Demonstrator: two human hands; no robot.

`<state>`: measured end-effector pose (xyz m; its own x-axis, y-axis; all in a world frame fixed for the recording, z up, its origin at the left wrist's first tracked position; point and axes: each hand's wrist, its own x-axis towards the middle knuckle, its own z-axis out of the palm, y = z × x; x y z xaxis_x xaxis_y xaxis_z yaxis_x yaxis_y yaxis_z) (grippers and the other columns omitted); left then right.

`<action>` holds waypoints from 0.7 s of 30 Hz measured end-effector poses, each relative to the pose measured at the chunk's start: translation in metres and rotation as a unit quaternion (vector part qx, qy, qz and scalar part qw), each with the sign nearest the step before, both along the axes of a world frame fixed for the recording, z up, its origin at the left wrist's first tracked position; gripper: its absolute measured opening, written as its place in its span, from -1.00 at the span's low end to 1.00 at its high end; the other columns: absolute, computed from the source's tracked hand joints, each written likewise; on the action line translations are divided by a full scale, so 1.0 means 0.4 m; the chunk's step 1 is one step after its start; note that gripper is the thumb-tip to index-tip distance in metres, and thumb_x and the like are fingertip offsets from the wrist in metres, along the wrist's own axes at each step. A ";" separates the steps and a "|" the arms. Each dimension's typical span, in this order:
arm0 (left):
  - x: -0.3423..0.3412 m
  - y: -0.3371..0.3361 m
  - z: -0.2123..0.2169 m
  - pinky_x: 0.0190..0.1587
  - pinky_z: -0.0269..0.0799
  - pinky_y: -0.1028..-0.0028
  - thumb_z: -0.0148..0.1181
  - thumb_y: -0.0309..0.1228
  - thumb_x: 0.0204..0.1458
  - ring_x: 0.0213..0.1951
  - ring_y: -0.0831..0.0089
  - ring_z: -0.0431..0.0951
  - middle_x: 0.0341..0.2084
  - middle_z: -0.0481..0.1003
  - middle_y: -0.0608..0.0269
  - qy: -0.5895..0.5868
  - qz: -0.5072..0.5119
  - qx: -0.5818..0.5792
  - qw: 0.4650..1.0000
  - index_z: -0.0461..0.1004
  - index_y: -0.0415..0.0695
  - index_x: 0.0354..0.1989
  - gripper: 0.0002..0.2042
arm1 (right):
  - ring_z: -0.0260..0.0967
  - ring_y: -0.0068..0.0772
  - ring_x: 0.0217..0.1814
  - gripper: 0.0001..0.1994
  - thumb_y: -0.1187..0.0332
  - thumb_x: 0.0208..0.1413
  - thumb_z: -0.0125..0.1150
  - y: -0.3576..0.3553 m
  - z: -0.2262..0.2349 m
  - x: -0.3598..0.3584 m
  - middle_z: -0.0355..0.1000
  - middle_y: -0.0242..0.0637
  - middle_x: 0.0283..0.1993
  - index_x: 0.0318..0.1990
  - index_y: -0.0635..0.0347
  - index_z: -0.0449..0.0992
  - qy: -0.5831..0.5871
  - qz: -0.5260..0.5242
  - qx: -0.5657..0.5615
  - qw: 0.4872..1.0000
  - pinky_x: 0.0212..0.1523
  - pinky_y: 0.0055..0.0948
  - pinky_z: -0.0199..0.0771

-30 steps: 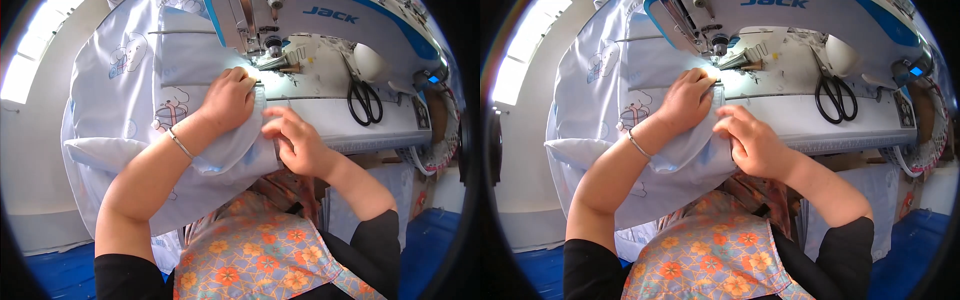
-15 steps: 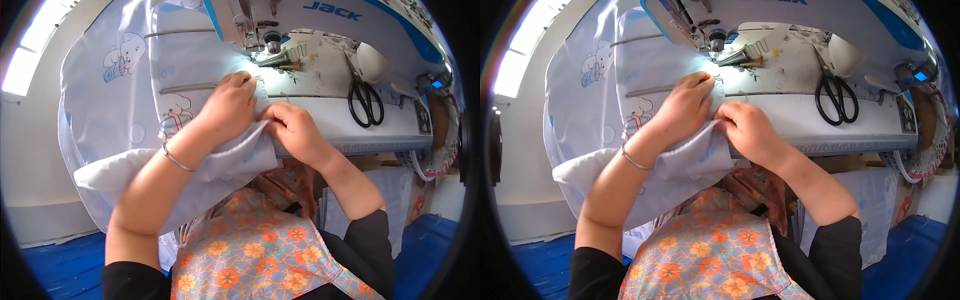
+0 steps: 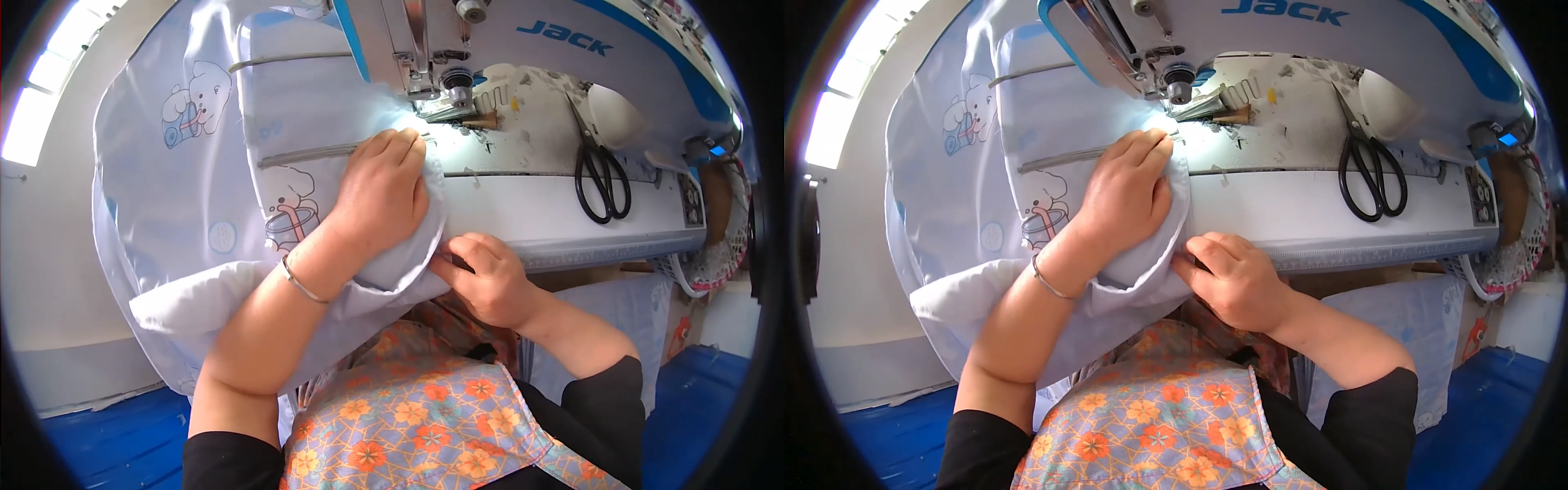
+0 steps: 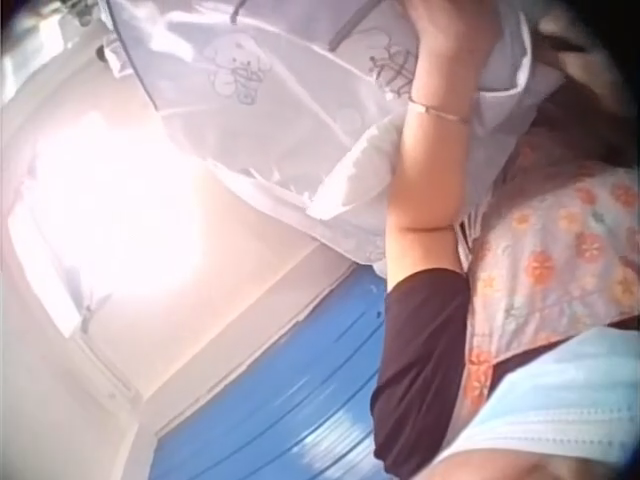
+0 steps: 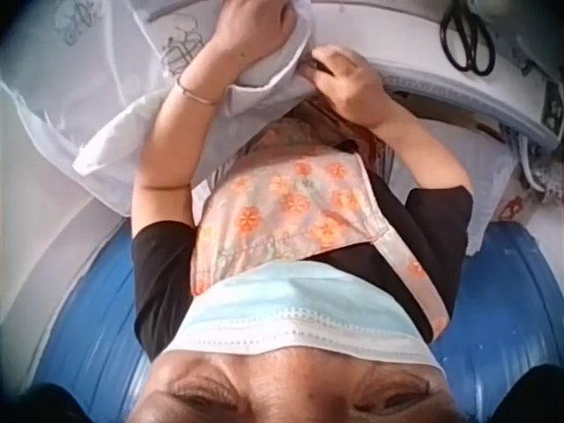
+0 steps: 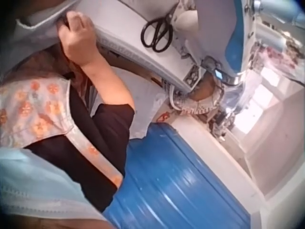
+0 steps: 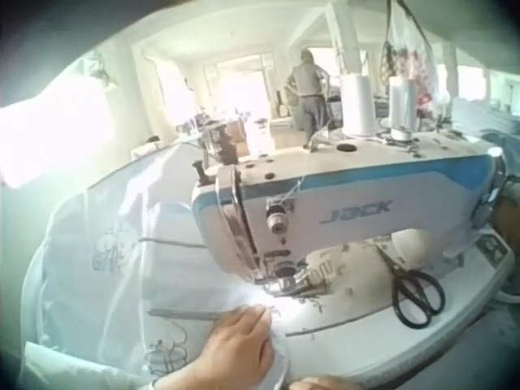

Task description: Sewing pieces of fabric together using an industrial sewing machine to create pillowcases.

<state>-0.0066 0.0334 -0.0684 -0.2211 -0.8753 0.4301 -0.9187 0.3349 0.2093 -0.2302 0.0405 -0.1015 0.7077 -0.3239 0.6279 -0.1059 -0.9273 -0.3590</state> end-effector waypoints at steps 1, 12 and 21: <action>0.008 -0.003 0.000 0.26 0.36 0.10 0.15 -0.53 -0.06 0.15 -0.07 0.44 0.08 0.48 -0.10 0.004 -0.016 0.001 1.000 0.47 -0.35 0.08 -0.56 | 0.43 -0.13 -0.03 -0.69 0.49 -0.15 0.32 0.004 0.001 0.010 0.44 -0.20 -0.01 -0.15 0.28 0.67 0.001 0.000 -0.002 1.000 -0.10 -0.23 0.52; 0.062 -0.027 -0.009 0.23 0.36 0.09 0.15 -0.50 -0.08 0.10 -0.06 0.45 0.04 0.46 -0.14 -0.010 -0.060 -0.024 0.998 0.46 -0.37 0.02 -0.58 | 0.45 -0.11 -0.17 -0.67 0.61 -0.17 0.24 -0.030 0.054 0.047 0.42 -0.20 -0.20 -0.15 0.24 0.65 -0.001 0.035 0.099 0.994 -0.16 -0.26 0.54; 0.058 -0.033 -0.006 0.19 0.40 0.09 0.15 -0.51 -0.11 0.07 -0.04 0.49 0.02 0.50 -0.11 0.029 -0.073 -0.050 0.996 0.50 -0.38 -0.08 -0.64 | 0.47 -0.07 -0.22 -0.68 0.53 0.10 0.15 -0.245 0.060 0.151 0.46 -0.16 -0.23 0.01 0.10 0.60 0.112 -0.150 -0.010 0.982 -0.19 -0.14 0.53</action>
